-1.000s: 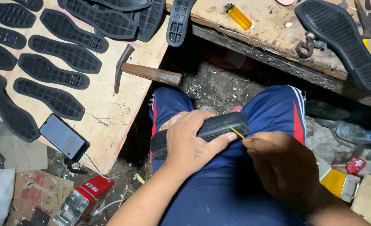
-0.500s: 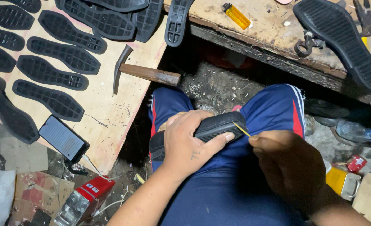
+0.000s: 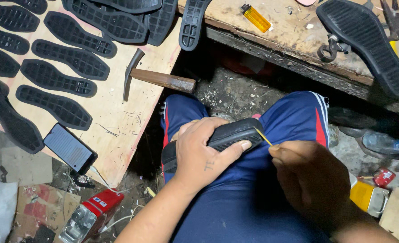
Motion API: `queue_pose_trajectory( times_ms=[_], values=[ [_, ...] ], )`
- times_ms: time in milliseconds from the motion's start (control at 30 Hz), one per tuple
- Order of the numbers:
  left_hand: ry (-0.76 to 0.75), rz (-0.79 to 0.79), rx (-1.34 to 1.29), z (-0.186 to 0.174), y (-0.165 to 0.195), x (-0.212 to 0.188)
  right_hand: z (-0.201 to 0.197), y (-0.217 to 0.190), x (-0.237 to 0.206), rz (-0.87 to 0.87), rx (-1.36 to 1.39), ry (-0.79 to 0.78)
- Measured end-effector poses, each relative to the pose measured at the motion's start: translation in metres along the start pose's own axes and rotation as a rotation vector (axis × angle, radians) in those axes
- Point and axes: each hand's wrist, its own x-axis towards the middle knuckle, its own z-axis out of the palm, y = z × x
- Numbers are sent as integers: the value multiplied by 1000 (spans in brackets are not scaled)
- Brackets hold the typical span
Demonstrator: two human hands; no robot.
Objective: The person sits on the floor of a shoe workshop and trims the edge of a rubber sandal sole, using a small stick-like tool to shave excess material along the sole edge. They rotate the sandal repeatedly to reach different sections and place the finished sandal on the workbench.
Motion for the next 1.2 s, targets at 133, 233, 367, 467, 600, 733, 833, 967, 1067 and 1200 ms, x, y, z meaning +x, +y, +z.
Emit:
queue_pose_trajectory(
  times_ms=[133,233,367,467,600,733,833,967,1067,1200],
  values=[
    [28,7,-23,-4,1,0,0,3,-7,64,-17,-19],
    [24,-23,-81,-12,1,-1,-2,8,-10,97,57,45],
    [75,-119,-337,-27,-2,-7,13,9,2,282,458,76],
    [190,-206,-587,-31,-4,-16,41,2,26,432,663,-144],
    [309,-212,-609,-26,-14,-18,73,-22,51,257,507,-83],
    [302,-301,-639,-38,-30,-20,84,-39,70,163,558,-20],
    [270,-282,-677,-49,-38,-24,91,-37,75,40,576,-25],
    [287,-254,-877,-63,-54,-29,106,-24,55,281,756,-221],
    [208,-223,-850,-71,-67,-30,108,-10,26,506,1079,-265],
    [285,-306,-818,-77,-82,-30,72,33,-7,423,1175,49]
  ],
)
